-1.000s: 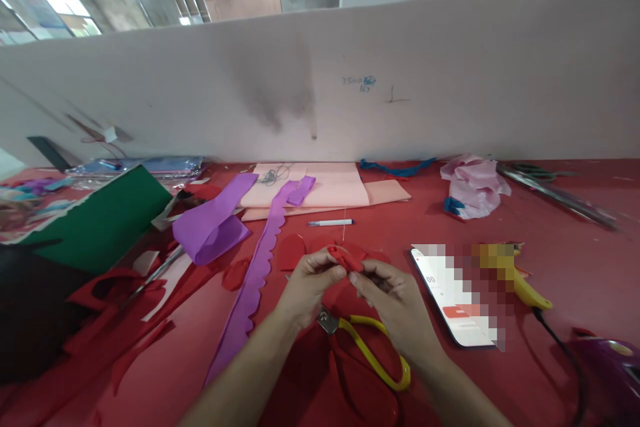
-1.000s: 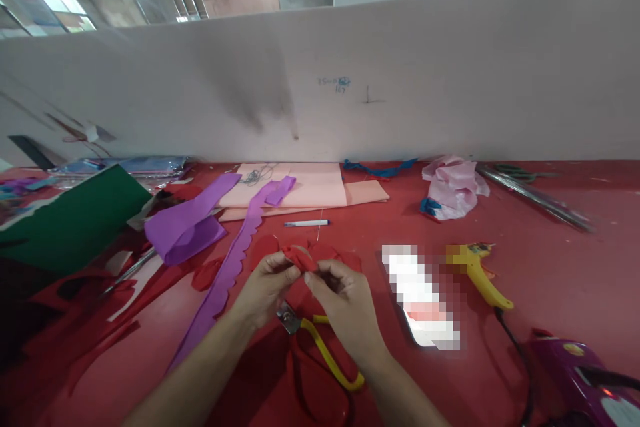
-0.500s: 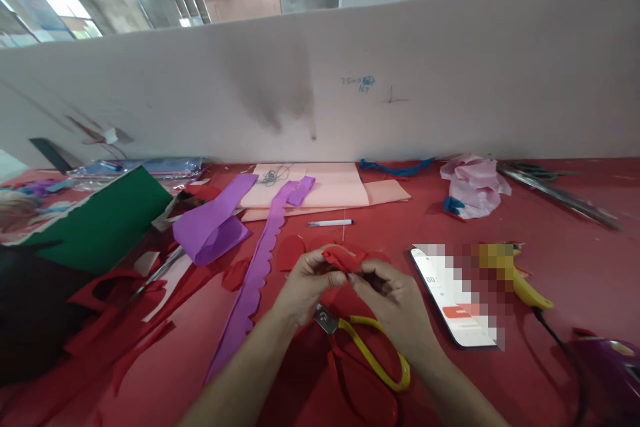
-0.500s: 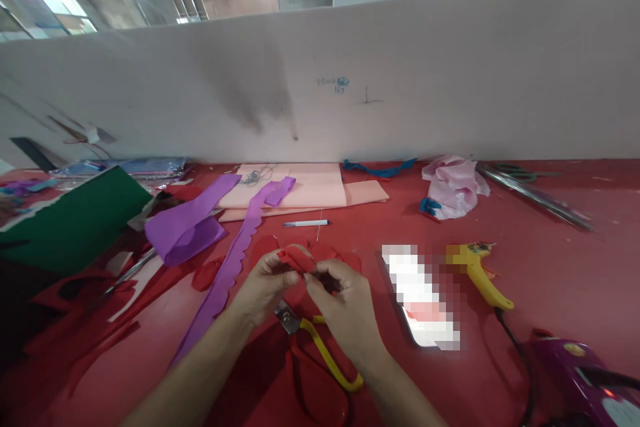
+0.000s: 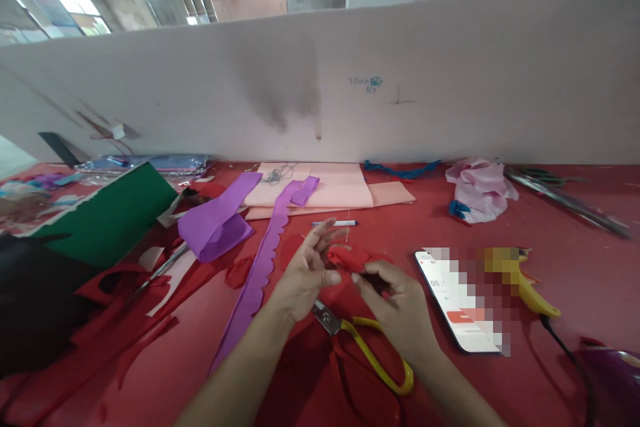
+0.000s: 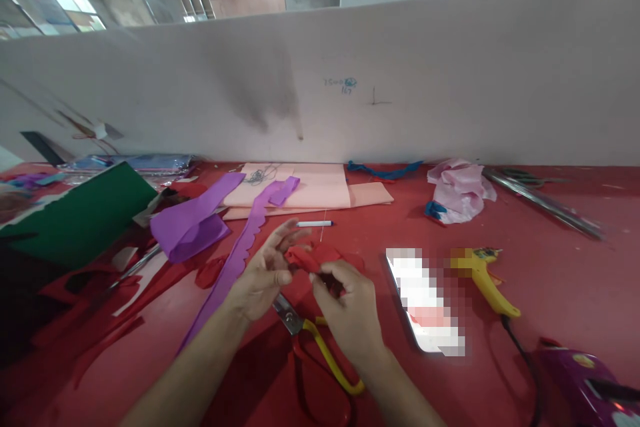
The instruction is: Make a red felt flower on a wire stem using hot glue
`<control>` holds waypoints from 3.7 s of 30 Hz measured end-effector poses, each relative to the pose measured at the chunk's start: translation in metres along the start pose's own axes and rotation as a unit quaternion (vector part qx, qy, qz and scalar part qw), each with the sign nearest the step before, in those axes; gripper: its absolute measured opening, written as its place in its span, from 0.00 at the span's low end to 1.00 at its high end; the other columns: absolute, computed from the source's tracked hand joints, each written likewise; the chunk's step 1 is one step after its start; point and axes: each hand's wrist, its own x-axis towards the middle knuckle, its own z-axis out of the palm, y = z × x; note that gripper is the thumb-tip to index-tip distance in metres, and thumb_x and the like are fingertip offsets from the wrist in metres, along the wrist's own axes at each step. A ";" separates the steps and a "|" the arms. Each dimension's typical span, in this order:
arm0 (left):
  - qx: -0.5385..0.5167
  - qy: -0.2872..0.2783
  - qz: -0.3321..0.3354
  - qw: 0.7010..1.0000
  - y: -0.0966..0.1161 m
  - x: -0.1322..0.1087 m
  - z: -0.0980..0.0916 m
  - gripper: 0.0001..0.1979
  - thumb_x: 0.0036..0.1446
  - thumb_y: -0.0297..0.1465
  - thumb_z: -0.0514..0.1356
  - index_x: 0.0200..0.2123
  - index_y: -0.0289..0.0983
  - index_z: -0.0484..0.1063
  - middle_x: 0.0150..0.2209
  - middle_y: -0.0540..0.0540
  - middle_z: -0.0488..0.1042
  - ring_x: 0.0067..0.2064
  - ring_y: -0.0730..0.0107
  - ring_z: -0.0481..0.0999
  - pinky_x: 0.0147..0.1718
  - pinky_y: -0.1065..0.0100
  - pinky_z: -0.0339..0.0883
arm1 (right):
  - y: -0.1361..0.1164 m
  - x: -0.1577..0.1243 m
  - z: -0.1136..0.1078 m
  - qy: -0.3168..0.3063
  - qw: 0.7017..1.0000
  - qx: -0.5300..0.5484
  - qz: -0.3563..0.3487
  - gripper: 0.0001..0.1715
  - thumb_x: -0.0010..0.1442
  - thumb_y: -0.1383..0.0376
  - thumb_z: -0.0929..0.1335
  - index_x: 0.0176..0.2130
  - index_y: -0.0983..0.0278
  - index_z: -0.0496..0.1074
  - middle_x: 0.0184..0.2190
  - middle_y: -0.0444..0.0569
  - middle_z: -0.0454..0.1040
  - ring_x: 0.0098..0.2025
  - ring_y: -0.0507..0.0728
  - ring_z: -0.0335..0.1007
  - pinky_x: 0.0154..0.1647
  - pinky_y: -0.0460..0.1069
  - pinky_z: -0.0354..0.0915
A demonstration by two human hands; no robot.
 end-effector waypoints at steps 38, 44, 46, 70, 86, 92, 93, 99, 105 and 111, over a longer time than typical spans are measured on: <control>0.089 -0.018 0.000 0.996 -0.011 -0.003 0.003 0.04 0.41 0.29 0.68 0.23 0.36 0.77 0.31 0.45 0.73 0.36 0.66 0.70 0.41 0.66 0.61 | -0.005 0.003 -0.007 -0.005 0.982 0.178 0.064 0.07 0.58 0.61 0.65 0.35 0.59 0.72 0.35 0.45 0.73 0.40 0.56 0.68 0.43 0.49 0.61; 0.046 -0.071 -0.078 0.993 -0.016 -0.009 0.009 0.10 0.40 0.32 0.70 0.26 0.33 0.78 0.25 0.46 0.74 0.28 0.70 0.71 0.35 0.66 0.64 | -0.003 0.009 -0.010 -0.097 0.950 0.278 0.101 0.15 0.62 0.58 0.62 0.40 0.59 0.75 0.41 0.47 0.73 0.48 0.57 0.66 0.52 0.52 0.58; 0.008 -0.071 -0.101 0.992 -0.020 -0.010 0.011 0.11 0.39 0.33 0.70 0.26 0.32 0.77 0.24 0.47 0.73 0.26 0.73 0.70 0.31 0.69 0.64 | -0.003 0.010 -0.010 -0.117 0.925 0.339 0.124 0.14 0.61 0.58 0.63 0.38 0.60 0.75 0.39 0.47 0.74 0.44 0.57 0.67 0.48 0.52 0.62; -0.017 0.020 -0.156 0.987 -0.032 -0.008 0.002 0.12 0.36 0.31 0.72 0.25 0.33 0.75 0.23 0.51 0.71 0.22 0.79 0.70 0.24 0.75 0.63 | -0.009 0.013 -0.018 -0.076 0.864 0.461 0.187 0.07 0.53 0.61 0.70 0.31 0.61 0.76 0.30 0.44 0.73 0.35 0.53 0.66 0.39 0.48 0.61; -0.063 0.115 -0.075 0.989 -0.029 -0.001 0.008 0.10 0.34 0.29 0.72 0.21 0.35 0.74 0.23 0.52 0.74 0.28 0.77 0.72 0.33 0.74 0.64 | -0.003 0.005 0.000 -0.042 0.911 0.377 0.162 0.03 0.54 0.63 0.69 0.31 0.60 0.71 0.32 0.43 0.71 0.38 0.54 0.66 0.43 0.49 0.61; -0.071 0.104 -0.073 0.989 -0.027 -0.001 0.007 0.09 0.33 0.29 0.72 0.21 0.36 0.76 0.25 0.51 0.76 0.28 0.76 0.71 0.32 0.74 0.64 | -0.004 -0.003 0.011 -0.063 0.951 0.283 0.110 0.08 0.56 0.61 0.68 0.37 0.61 0.73 0.34 0.46 0.74 0.38 0.55 0.69 0.43 0.51 0.64; -0.067 0.093 -0.066 0.991 -0.027 -0.001 0.007 0.09 0.34 0.29 0.72 0.22 0.37 0.76 0.25 0.51 0.76 0.29 0.76 0.71 0.33 0.74 0.64 | -0.005 -0.003 0.011 -0.056 0.955 0.270 0.109 0.09 0.57 0.61 0.67 0.38 0.61 0.74 0.34 0.46 0.75 0.38 0.56 0.69 0.42 0.51 0.64; 0.003 0.052 -0.026 0.998 -0.026 -0.001 0.005 0.08 0.37 0.31 0.71 0.24 0.38 0.78 0.27 0.50 0.76 0.32 0.72 0.72 0.39 0.70 0.64 | -0.007 -0.003 0.006 -0.039 0.977 0.188 0.092 0.09 0.58 0.63 0.66 0.38 0.60 0.75 0.34 0.46 0.76 0.38 0.57 0.71 0.40 0.51 0.64; 0.052 0.041 0.011 0.998 -0.023 -0.001 0.006 0.05 0.39 0.29 0.69 0.24 0.37 0.78 0.26 0.49 0.73 0.32 0.72 0.69 0.37 0.69 0.63 | -0.009 -0.006 0.004 -0.005 0.994 0.088 0.057 0.03 0.56 0.66 0.67 0.33 0.60 0.72 0.29 0.45 0.74 0.33 0.55 0.69 0.35 0.49 0.64; 0.037 0.042 0.023 0.998 -0.022 -0.001 0.007 0.05 0.37 0.26 0.69 0.21 0.37 0.77 0.27 0.50 0.67 0.31 0.73 0.67 0.33 0.71 0.63 | -0.010 -0.007 0.006 0.002 0.993 0.112 0.047 0.07 0.55 0.65 0.67 0.38 0.60 0.72 0.32 0.47 0.76 0.33 0.56 0.70 0.34 0.49 0.65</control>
